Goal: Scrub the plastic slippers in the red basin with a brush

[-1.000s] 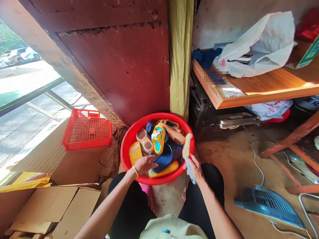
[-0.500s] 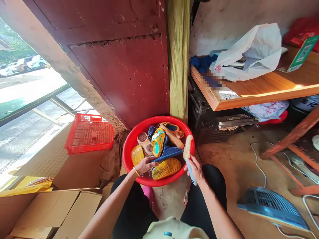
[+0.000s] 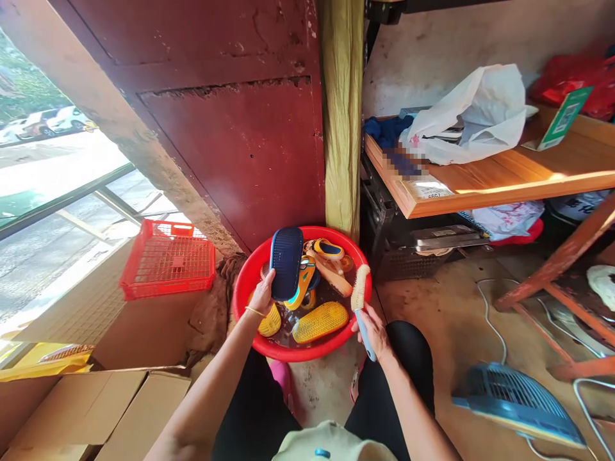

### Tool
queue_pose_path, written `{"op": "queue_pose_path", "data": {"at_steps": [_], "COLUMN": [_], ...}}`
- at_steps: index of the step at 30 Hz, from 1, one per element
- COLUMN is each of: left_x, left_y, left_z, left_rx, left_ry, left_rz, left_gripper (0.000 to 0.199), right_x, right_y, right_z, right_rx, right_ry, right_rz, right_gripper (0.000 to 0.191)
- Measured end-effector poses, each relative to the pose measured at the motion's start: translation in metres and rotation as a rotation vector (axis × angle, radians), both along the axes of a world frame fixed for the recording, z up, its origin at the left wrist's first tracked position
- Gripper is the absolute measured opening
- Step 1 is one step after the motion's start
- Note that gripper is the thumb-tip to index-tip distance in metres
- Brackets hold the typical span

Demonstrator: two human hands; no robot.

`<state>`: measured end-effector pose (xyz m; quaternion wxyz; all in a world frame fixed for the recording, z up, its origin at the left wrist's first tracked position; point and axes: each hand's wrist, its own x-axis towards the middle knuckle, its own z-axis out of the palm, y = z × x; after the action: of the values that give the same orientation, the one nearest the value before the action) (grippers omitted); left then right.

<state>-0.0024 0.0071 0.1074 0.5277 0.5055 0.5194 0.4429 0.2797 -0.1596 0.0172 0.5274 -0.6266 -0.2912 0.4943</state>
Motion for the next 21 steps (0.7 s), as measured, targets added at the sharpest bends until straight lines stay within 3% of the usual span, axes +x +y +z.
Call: {"op": "queue_pose_path", "data": {"at_steps": [2, 5, 8, 11, 14, 17, 19, 21], "left_x": [0.008, 0.013, 0.023, 0.051, 0.087, 0.105, 0.093, 0.061], "left_y": [0.009, 0.017, 0.021, 0.024, 0.024, 0.015, 0.006, 0.0], "left_z": [-0.003, 0.005, 0.019, 0.021, 0.009, -0.009, -0.019, -0.029], "left_rx": [0.031, 0.154, 0.333, 0.332, 0.317, 0.522, 0.641, 0.618], "left_ry": [0.061, 0.262, 0.547, 0.727, 0.727, 0.546, 0.486, 0.556], "left_rz": [0.092, 0.195, 0.169, 0.086, -0.172, -0.359, -0.304, -0.143], "left_gripper": [0.061, 0.047, 0.033, 0.048, 0.053, 0.055, 0.051, 0.049], "right_x": [0.001, 0.003, 0.005, 0.007, 0.008, 0.007, 0.007, 0.008], "right_y": [0.0, 0.0, 0.002, 0.003, 0.004, 0.003, 0.002, 0.002], "right_z": [0.001, -0.001, -0.005, -0.01, -0.011, -0.008, -0.005, -0.003], "right_rx": [0.004, 0.008, -0.002, -0.018, -0.013, -0.018, -0.036, -0.053], "right_ry": [-0.014, -0.014, -0.005, -0.002, 0.014, 0.005, -0.016, -0.033], "right_rz": [0.004, 0.021, 0.01, -0.004, -0.007, 0.003, 0.013, 0.017], "right_gripper": [0.08, 0.082, 0.086, 0.087, 0.086, 0.085, 0.085, 0.085]}}
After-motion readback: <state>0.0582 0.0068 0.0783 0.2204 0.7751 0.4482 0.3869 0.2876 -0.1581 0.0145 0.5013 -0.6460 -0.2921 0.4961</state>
